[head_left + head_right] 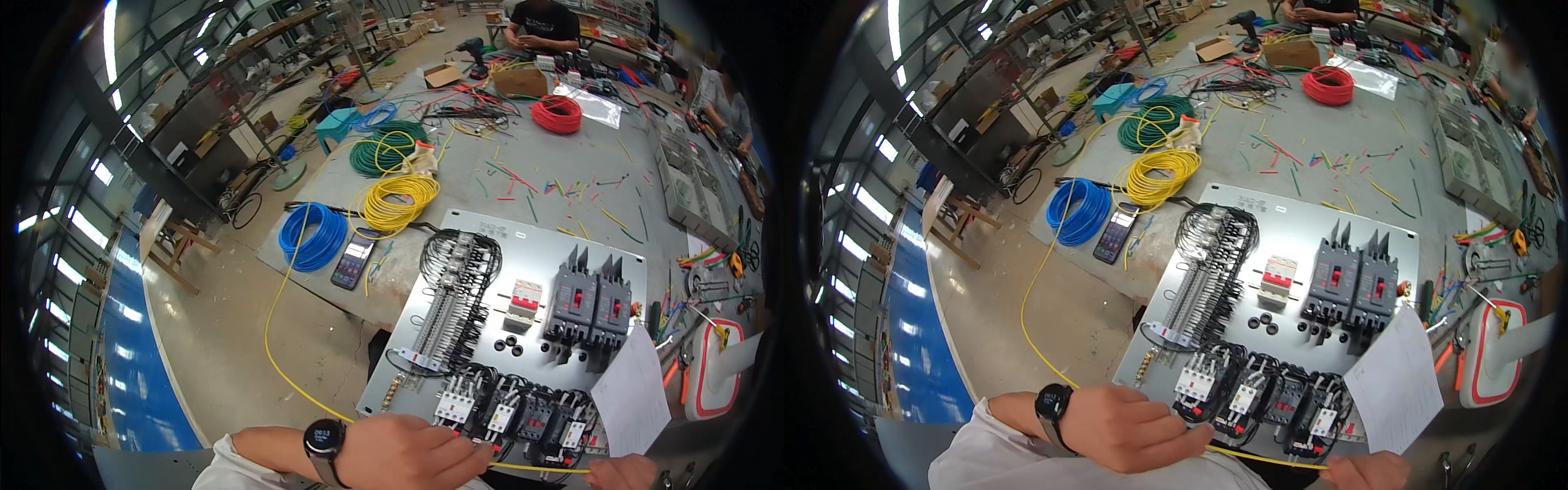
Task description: The person consults a laminated wiring diagram and then strips and routes a yellow wire into an electrical control panel. The person uses wire strippers to remove insulation and connects the wire to terminal blocks on the panel.
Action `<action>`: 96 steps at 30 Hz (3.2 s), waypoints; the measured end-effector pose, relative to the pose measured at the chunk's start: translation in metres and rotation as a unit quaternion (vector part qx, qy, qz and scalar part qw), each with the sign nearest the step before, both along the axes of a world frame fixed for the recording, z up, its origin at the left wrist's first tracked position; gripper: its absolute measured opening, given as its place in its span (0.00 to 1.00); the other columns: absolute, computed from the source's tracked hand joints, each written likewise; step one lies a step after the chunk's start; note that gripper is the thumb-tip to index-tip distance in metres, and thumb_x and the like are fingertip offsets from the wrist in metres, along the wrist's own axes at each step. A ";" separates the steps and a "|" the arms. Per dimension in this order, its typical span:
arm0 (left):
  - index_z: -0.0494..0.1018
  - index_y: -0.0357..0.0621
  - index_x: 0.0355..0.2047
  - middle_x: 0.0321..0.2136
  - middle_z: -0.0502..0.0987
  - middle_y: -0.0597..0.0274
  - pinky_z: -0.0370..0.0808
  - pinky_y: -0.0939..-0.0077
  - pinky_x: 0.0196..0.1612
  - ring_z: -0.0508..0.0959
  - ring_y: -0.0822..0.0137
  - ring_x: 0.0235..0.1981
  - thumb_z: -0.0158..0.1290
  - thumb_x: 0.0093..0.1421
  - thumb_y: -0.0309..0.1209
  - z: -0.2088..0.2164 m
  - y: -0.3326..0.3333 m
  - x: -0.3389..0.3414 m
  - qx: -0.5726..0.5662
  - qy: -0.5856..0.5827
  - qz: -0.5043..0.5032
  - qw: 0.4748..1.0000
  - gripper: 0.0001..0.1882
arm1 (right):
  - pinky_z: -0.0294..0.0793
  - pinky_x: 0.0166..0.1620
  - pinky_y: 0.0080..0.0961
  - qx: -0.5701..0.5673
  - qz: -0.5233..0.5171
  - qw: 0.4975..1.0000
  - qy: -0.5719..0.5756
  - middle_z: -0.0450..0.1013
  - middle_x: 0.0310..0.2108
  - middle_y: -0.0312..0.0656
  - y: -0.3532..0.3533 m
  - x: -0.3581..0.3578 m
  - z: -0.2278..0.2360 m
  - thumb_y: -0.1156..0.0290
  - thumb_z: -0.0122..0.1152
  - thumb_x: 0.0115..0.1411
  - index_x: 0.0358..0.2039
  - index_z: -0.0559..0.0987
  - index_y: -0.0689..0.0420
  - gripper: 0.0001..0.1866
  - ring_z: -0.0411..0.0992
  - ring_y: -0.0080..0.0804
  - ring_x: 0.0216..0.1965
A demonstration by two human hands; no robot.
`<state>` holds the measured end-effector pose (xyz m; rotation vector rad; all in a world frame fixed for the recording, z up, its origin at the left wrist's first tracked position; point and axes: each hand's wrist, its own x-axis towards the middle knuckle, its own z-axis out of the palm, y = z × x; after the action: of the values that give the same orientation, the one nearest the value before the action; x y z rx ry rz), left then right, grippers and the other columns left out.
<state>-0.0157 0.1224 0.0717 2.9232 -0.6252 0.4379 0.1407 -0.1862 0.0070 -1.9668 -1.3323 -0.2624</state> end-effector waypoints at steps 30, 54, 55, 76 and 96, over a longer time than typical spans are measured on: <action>0.79 0.48 0.36 0.29 0.74 0.62 0.72 0.58 0.43 0.76 0.53 0.37 0.68 0.56 0.31 -0.031 0.240 0.004 0.061 -0.013 0.198 0.978 0.10 | 0.77 0.52 0.38 -0.115 -0.338 0.915 0.187 0.81 0.41 0.49 -0.172 0.064 -0.070 0.69 0.65 0.72 0.45 0.84 0.64 0.11 0.79 0.45 0.44; 0.81 0.50 0.36 0.19 0.77 0.68 0.72 0.62 0.21 0.80 0.59 0.18 0.69 0.61 0.40 -0.067 0.007 0.011 -0.093 0.193 0.024 0.977 0.11 | 0.72 0.25 0.29 -0.017 0.000 0.995 0.100 0.79 0.25 0.32 0.023 -0.010 -0.040 0.59 0.79 0.61 0.38 0.90 0.51 0.11 0.76 0.29 0.21; 0.81 0.49 0.36 0.19 0.77 0.66 0.72 0.62 0.21 0.80 0.58 0.19 0.69 0.61 0.38 -0.068 0.008 0.006 -0.104 0.191 0.043 0.975 0.10 | 0.73 0.27 0.28 0.018 -0.004 0.993 0.115 0.79 0.26 0.33 0.020 -0.006 -0.040 0.62 0.79 0.62 0.39 0.90 0.53 0.10 0.76 0.32 0.22; 0.82 0.34 0.41 0.22 0.74 0.58 0.68 0.70 0.27 0.74 0.67 0.22 0.54 0.72 0.24 -0.108 -0.014 0.012 -0.319 0.065 0.281 0.903 0.08 | 0.78 0.54 0.40 0.063 -0.215 0.962 0.155 0.80 0.50 0.46 -0.002 0.007 -0.075 0.73 0.73 0.62 0.45 0.87 0.60 0.12 0.78 0.47 0.52; 0.81 0.30 0.49 0.39 0.85 0.43 0.79 0.63 0.43 0.86 0.51 0.37 0.53 0.72 0.23 -0.120 -0.025 0.057 -0.253 0.028 0.300 0.920 0.11 | 0.74 0.65 0.49 0.069 -0.129 0.974 0.174 0.79 0.53 0.44 0.032 0.002 -0.102 0.69 0.70 0.65 0.46 0.87 0.58 0.11 0.78 0.46 0.57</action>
<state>0.0415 0.0977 -0.0483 2.5400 0.3724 0.4782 0.1424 -0.1543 -0.0951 -1.9565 -0.8154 -0.1192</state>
